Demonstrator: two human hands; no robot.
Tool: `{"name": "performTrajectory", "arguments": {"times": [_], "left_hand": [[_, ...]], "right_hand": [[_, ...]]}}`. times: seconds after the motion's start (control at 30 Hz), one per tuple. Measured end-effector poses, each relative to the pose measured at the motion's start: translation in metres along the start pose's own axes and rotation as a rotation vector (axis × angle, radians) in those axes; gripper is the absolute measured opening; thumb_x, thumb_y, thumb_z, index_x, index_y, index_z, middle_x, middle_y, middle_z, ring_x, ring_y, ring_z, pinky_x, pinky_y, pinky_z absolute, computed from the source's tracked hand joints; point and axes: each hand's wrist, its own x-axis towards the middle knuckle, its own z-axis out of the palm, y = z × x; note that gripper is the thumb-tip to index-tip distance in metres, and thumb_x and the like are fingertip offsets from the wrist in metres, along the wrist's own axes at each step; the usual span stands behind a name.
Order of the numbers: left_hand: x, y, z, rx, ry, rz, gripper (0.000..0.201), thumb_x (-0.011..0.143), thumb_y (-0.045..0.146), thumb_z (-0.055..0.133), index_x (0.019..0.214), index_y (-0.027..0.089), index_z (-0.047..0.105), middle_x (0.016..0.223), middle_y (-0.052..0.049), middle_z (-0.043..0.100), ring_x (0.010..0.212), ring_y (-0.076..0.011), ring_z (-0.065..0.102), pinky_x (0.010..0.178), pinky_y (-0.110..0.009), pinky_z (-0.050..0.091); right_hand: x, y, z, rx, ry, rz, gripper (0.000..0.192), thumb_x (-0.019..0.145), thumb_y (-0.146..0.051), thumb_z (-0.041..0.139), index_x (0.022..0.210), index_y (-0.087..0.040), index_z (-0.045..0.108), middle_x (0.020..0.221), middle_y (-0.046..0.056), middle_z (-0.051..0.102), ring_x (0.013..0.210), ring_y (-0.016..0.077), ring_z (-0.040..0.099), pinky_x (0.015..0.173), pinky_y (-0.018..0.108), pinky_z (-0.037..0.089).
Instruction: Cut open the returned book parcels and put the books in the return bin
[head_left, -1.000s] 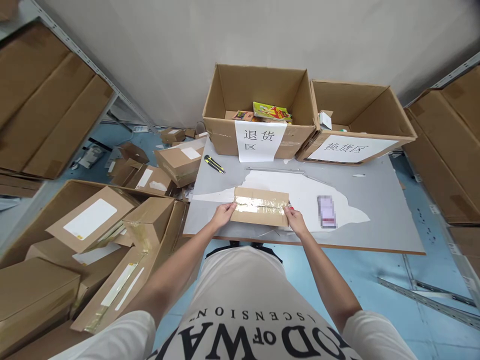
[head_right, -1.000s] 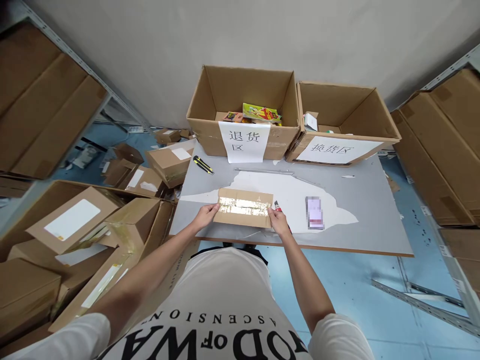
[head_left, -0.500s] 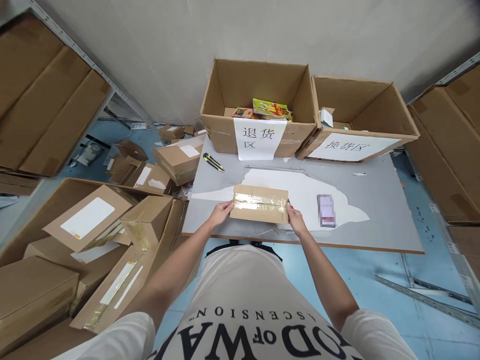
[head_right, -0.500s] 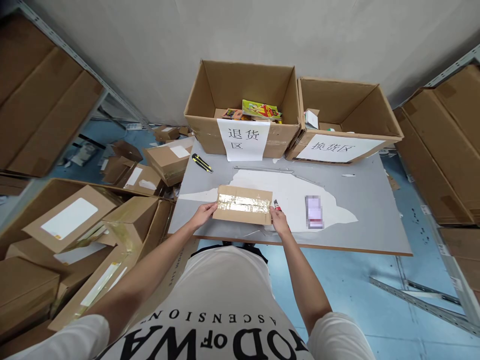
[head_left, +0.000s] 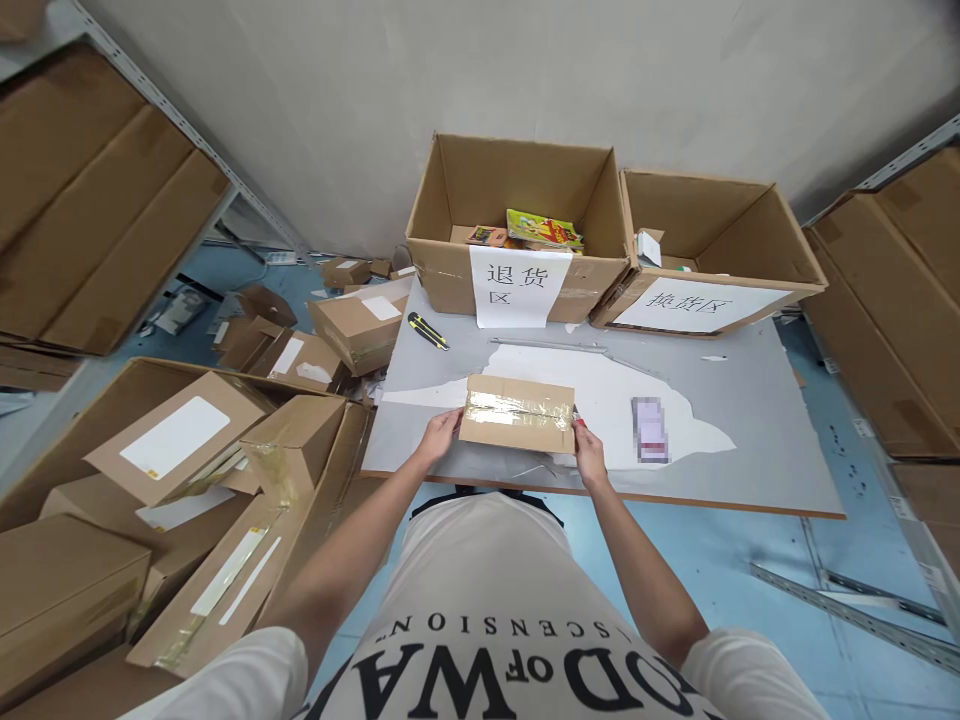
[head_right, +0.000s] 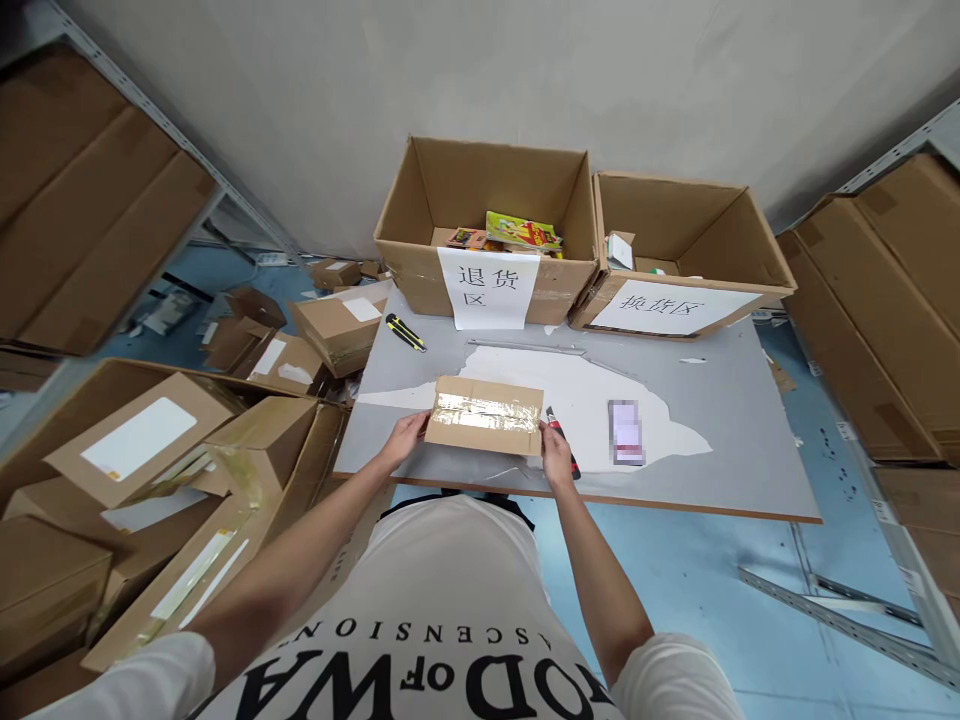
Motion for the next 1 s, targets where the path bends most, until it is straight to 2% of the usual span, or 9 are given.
{"name": "performTrajectory", "arguments": {"times": [0.1,0.2,0.3,0.57,0.73,0.87,1.0], "left_hand": [[0.001,-0.013,-0.003,-0.017,-0.002,0.039,0.058,0.066,0.049,0.069,0.112,0.014,0.065,0.11,-0.012,0.068,0.112,-0.0297,0.058,0.101,-0.048,0.04],[-0.003,-0.023,-0.006,0.013,-0.075,0.08,0.07,0.056,0.045,0.077,0.117,0.013,0.062,0.118,-0.014,0.064,0.121,-0.0315,0.051,0.107,-0.049,0.032],[-0.009,-0.029,-0.007,0.058,-0.154,0.074,0.071,0.058,0.047,0.077,0.118,0.013,0.061,0.118,-0.014,0.064,0.121,-0.0317,0.051,0.109,-0.049,0.029],[-0.007,-0.035,-0.004,0.138,-0.167,0.097,0.067,0.06,0.057,0.072,0.111,0.014,0.065,0.11,-0.011,0.068,0.116,-0.0318,0.055,0.107,-0.049,0.033],[-0.006,-0.024,-0.006,0.199,-0.195,0.134,0.065,0.065,0.06,0.067,0.112,0.014,0.065,0.112,-0.01,0.068,0.114,-0.0308,0.056,0.103,-0.046,0.039],[-0.008,-0.003,-0.012,0.34,-0.216,0.202,0.058,0.076,0.056,0.058,0.116,0.014,0.063,0.115,-0.009,0.067,0.111,-0.0286,0.058,0.097,-0.04,0.043],[-0.009,0.02,-0.012,0.578,-0.151,0.262,0.047,0.084,0.05,0.05,0.114,0.018,0.065,0.11,-0.005,0.069,0.103,-0.0263,0.062,0.088,-0.033,0.046]], "right_hand": [[-0.007,0.012,-0.001,0.046,0.059,0.026,0.061,0.072,-0.054,0.06,0.12,-0.017,0.059,0.119,0.011,0.064,0.109,0.0277,0.06,0.091,0.043,0.049],[-0.016,0.022,-0.001,-0.013,-0.06,-0.015,0.06,0.067,-0.041,0.066,0.122,-0.019,0.058,0.122,0.01,0.062,0.113,0.0278,0.058,0.099,0.044,0.043],[-0.023,0.026,0.003,-0.025,-0.127,-0.018,0.06,0.065,-0.034,0.068,0.122,-0.021,0.057,0.121,0.009,0.063,0.112,0.0271,0.059,0.102,0.045,0.04],[-0.023,0.017,0.009,-0.127,-0.109,-0.077,0.044,0.072,-0.041,0.061,0.108,-0.016,0.062,0.102,0.012,0.07,0.099,0.0289,0.065,0.09,0.045,0.048],[-0.019,0.004,0.0,-0.236,-0.159,-0.099,0.034,0.074,-0.046,0.058,0.09,-0.018,0.067,0.092,0.011,0.072,0.09,0.0275,0.066,0.084,0.04,0.051],[-0.014,-0.015,-0.006,-0.358,-0.194,-0.159,0.038,0.08,-0.048,0.053,0.097,-0.018,0.067,0.095,0.008,0.072,0.09,0.0242,0.065,0.082,0.035,0.049],[-0.003,-0.037,-0.011,-0.471,-0.164,-0.189,0.043,0.082,-0.051,0.049,0.094,-0.015,0.069,0.085,0.007,0.073,0.08,0.0229,0.064,0.074,0.031,0.049]]}}
